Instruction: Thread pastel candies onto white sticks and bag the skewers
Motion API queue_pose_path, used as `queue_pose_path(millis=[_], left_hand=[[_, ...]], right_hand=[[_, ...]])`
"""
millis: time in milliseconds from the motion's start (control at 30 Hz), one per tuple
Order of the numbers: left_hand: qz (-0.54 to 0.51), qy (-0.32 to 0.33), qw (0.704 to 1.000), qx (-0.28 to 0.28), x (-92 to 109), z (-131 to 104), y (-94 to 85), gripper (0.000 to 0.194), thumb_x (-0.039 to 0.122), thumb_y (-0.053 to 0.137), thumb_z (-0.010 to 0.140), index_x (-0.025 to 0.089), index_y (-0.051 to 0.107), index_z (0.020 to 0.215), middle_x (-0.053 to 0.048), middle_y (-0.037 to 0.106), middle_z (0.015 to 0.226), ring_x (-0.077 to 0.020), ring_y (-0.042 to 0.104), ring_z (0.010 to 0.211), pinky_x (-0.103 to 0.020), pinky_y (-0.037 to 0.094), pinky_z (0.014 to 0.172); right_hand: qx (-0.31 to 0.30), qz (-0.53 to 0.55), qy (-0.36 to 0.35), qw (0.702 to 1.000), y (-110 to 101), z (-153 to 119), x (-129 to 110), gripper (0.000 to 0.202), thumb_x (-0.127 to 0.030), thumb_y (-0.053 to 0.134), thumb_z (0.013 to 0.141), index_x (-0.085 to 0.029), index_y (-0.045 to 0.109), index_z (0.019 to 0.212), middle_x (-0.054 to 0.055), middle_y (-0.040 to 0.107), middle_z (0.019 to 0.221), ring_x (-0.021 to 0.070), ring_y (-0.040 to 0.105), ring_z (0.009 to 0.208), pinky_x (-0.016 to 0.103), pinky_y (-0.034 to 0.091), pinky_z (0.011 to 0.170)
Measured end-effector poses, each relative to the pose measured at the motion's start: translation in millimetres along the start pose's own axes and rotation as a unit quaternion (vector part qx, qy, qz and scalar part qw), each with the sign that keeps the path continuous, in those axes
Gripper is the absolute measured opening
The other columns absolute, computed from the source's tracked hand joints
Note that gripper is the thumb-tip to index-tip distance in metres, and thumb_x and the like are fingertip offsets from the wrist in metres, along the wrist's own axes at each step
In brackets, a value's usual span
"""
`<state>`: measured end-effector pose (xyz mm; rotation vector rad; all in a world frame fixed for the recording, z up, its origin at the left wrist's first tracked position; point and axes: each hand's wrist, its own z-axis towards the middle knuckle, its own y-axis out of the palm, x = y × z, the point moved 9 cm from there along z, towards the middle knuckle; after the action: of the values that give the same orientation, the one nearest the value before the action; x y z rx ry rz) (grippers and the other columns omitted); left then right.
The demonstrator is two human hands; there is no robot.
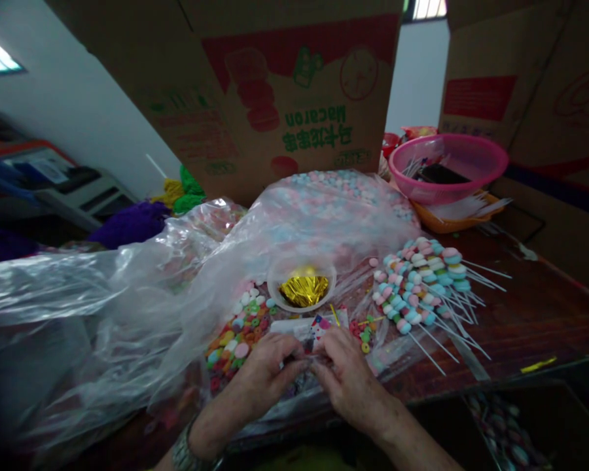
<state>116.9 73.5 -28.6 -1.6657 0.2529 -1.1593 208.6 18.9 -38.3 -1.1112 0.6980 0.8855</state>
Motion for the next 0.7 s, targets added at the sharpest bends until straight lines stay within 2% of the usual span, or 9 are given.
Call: queue_pose_path(millis=[100, 200, 300, 367, 433, 500, 633, 700], left_hand=[[-0.005, 0.022, 0.999, -0.039, 3, -1, 6.6, 0.016, 0.025, 0.049, 0.085, 0.016, 0.057, 0.074, -0.002, 0.060, 0.074, -0.0167, 0.053, 0.073, -0.029, 0.039, 0.072], [-0.002, 0.014, 1.000, -0.016, 4, -4, 6.6, 0.012, 0.026, 0.053, 0.081, 0.017, 0.059, 0.084, -0.006, 0.061, 0.089, -0.0202, 0.053, 0.084, -0.031, 0.039, 0.075], [-0.093, -0.054, 0.993, 0.041, -6, -7, 11.6, 0.015, 0.030, 0.054, 0.081, 0.016, 0.056, 0.076, -0.004, 0.059, 0.076, -0.0164, 0.052, 0.071, -0.026, 0.040, 0.064], [-0.166, -0.077, 0.982, 0.055, -10, -8, 19.1, 0.020, 0.030, 0.051, 0.082, 0.016, 0.052, 0.068, 0.000, 0.054, 0.063, -0.0127, 0.048, 0.060, -0.022, 0.039, 0.057], [-0.188, -0.052, 0.980, 0.041, -6, -7, 24.1, 0.021, 0.029, 0.051, 0.083, 0.016, 0.052, 0.067, 0.001, 0.053, 0.061, -0.0115, 0.047, 0.058, -0.021, 0.037, 0.056], [-0.165, -0.011, 0.986, 0.021, 2, -6, 24.5, 0.023, 0.029, 0.047, 0.085, 0.016, 0.053, 0.067, 0.001, 0.054, 0.061, -0.0113, 0.047, 0.058, -0.021, 0.036, 0.056], [-0.112, 0.036, 0.993, -0.006, 10, -5, 23.8, 0.027, 0.030, 0.039, 0.090, 0.017, 0.055, 0.073, -0.001, 0.057, 0.068, -0.0130, 0.052, 0.066, -0.023, 0.038, 0.062], [-0.103, 0.049, 0.993, -0.012, 12, -4, 26.5, 0.027, 0.029, 0.037, 0.091, 0.017, 0.056, 0.075, -0.002, 0.059, 0.074, -0.0144, 0.054, 0.073, -0.024, 0.040, 0.068]], right_hand=[[-0.024, 0.023, -0.003, 0.999, 2, 0, -1, 0.012, -0.020, 0.045, 0.089, -0.019, 0.055, 0.083, 0.003, 0.055, 0.080, 0.0170, 0.052, 0.078, 0.027, 0.040, 0.069], [0.014, 0.022, 0.030, 0.999, -4, 0, 5, 0.014, -0.021, 0.046, 0.088, -0.019, 0.053, 0.077, 0.000, 0.053, 0.070, 0.0150, 0.051, 0.067, 0.025, 0.038, 0.062], [0.034, 0.013, 0.054, 0.998, -5, -5, 14, 0.018, -0.025, 0.044, 0.090, -0.019, 0.051, 0.074, -0.001, 0.051, 0.066, 0.0141, 0.049, 0.062, 0.024, 0.036, 0.058], [0.048, 0.006, 0.065, 0.997, -7, -10, 20, 0.024, -0.028, 0.042, 0.091, -0.020, 0.046, 0.068, -0.002, 0.048, 0.062, 0.0133, 0.046, 0.058, 0.024, 0.034, 0.055], [0.056, 0.010, 0.086, 0.995, -12, -14, 26, 0.032, -0.033, 0.040, 0.091, -0.021, 0.039, 0.062, -0.004, 0.042, 0.056, 0.0123, 0.041, 0.053, 0.024, 0.030, 0.051], [0.055, 0.036, 0.109, 0.992, -18, -16, 31, 0.036, -0.038, 0.039, 0.092, -0.021, 0.036, 0.060, -0.004, 0.039, 0.055, 0.0120, 0.039, 0.052, 0.024, 0.029, 0.049], [-0.016, 0.157, 0.156, 0.975, -8, -16, 34, 0.029, -0.046, 0.047, 0.087, -0.019, 0.051, 0.079, -0.003, 0.047, 0.067, 0.0130, 0.045, 0.061, 0.023, 0.036, 0.054], [-0.015, 0.170, 0.167, 0.971, -5, -16, 35, 0.029, -0.046, 0.047, 0.087, -0.019, 0.052, 0.079, -0.003, 0.047, 0.065, 0.0131, 0.045, 0.059, 0.023, 0.037, 0.053]])
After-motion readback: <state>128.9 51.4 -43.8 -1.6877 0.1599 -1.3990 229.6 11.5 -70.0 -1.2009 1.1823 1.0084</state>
